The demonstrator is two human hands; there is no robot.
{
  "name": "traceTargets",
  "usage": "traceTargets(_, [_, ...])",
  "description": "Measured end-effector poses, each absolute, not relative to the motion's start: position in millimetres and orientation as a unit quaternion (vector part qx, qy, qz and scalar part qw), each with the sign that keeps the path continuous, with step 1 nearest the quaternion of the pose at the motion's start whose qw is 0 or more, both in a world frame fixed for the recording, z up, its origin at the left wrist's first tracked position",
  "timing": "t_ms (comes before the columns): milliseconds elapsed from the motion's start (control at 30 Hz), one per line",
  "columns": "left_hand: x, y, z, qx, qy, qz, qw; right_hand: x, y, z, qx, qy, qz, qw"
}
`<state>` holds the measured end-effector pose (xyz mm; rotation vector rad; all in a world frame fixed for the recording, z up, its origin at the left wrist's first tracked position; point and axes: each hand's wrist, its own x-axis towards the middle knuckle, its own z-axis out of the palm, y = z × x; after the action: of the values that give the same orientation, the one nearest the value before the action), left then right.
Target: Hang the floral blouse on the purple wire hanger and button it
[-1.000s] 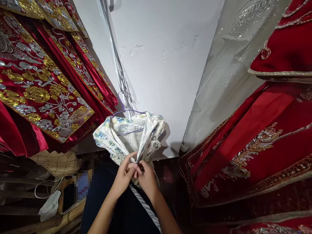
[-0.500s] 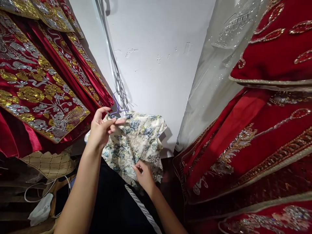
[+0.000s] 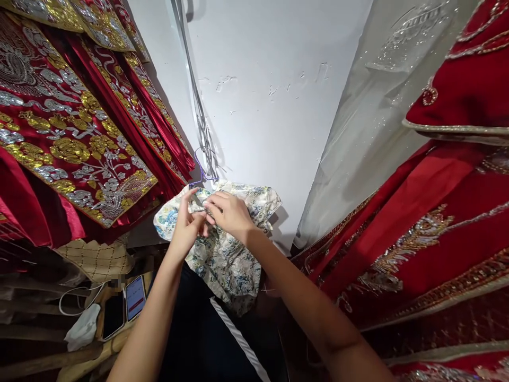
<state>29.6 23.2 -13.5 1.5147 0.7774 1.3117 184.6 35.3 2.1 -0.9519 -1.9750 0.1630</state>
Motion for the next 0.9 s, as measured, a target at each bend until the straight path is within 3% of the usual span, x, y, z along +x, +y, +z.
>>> traceTargets(200, [36,23,-78,0.660,0.420,0.382,0.493,196,28,28,-0.403,-0.672,0.100,0.613])
traceTargets(367, [15,16,-90,0.734,0.515,0.307,0.319,274,17,31,-0.369,-0.588,0.246,0.676])
traceTargets(500, [7,31,-81,0.756,0.551,0.286,0.206,319,-7,-23,-0.322,-0.476,0.424,0.700])
traceTargets(633, [7,53,-71,0.749,0.573,0.320,0.094,313,-28,-105,-0.318,-0.293,0.449,0.782])
traceTargets(767, [-2,66,-69,0.729,0.604,0.295,0.128,277,-27,-162,-0.330,-0.237,0.478,0.778])
traceTargets(900, [-19,55,-81,0.733,0.574,0.308,0.195,233,-20,-171,-0.375,-0.256,0.537,0.711])
